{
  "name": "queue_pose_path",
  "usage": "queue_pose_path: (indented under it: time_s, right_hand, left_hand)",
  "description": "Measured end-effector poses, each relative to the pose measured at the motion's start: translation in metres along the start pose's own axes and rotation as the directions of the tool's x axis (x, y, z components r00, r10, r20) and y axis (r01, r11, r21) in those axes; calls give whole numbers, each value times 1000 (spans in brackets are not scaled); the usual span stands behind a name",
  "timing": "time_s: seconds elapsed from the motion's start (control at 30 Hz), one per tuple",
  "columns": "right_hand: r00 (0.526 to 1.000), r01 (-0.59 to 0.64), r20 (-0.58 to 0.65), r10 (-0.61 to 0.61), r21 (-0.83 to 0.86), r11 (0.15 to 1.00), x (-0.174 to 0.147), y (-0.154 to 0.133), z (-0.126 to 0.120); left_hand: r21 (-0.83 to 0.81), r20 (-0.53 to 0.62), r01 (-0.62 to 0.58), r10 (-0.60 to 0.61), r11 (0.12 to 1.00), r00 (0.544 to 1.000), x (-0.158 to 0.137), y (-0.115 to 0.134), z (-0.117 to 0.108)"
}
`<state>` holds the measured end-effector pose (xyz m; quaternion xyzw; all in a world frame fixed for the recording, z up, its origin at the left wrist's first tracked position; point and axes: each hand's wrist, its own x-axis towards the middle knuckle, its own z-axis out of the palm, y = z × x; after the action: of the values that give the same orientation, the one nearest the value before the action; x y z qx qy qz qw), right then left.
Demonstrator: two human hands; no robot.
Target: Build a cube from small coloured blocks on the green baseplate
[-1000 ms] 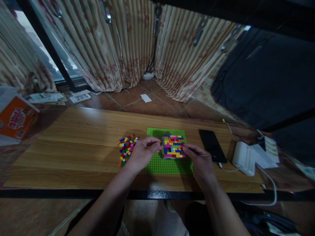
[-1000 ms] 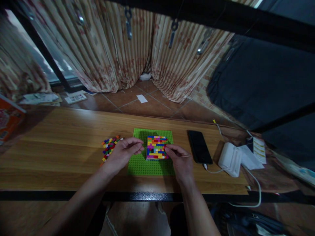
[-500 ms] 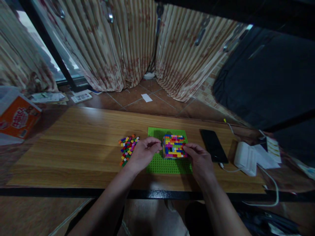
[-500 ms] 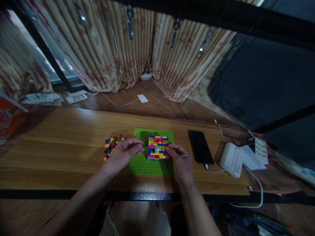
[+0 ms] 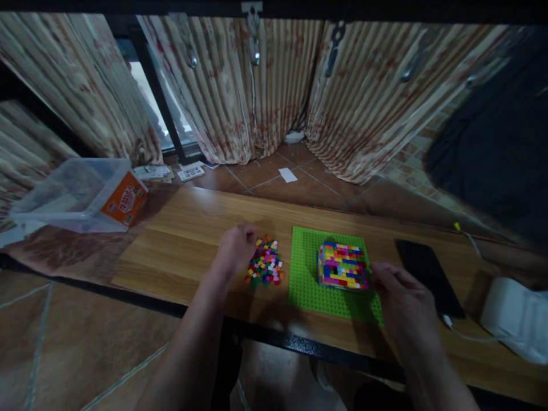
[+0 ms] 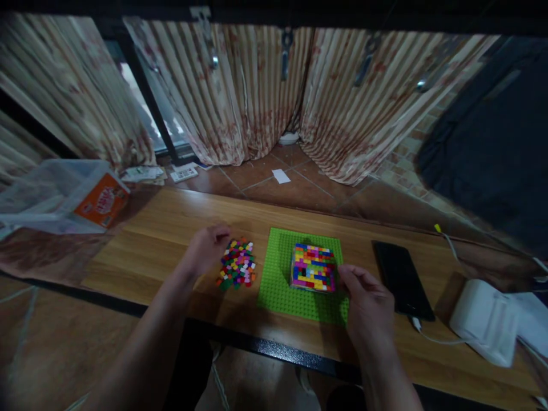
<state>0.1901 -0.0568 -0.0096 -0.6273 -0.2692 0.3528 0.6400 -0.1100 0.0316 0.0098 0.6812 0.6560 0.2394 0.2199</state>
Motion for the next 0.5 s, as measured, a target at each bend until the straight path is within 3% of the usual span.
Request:
queue_pose_path:
  time_s: [0.2, 0.5]
  right_hand:
    - [1000, 14, -3, -15, -30, 999, 0, 3, 1]
    - [1000, 14, -7, -14, -60, 998, -1, -4, 5]
  left_hand:
    - [82, 76, -207, 201, 975, 977, -3, 8, 15]
    - [230, 71, -229, 218, 946, 973, 10, 10, 22]
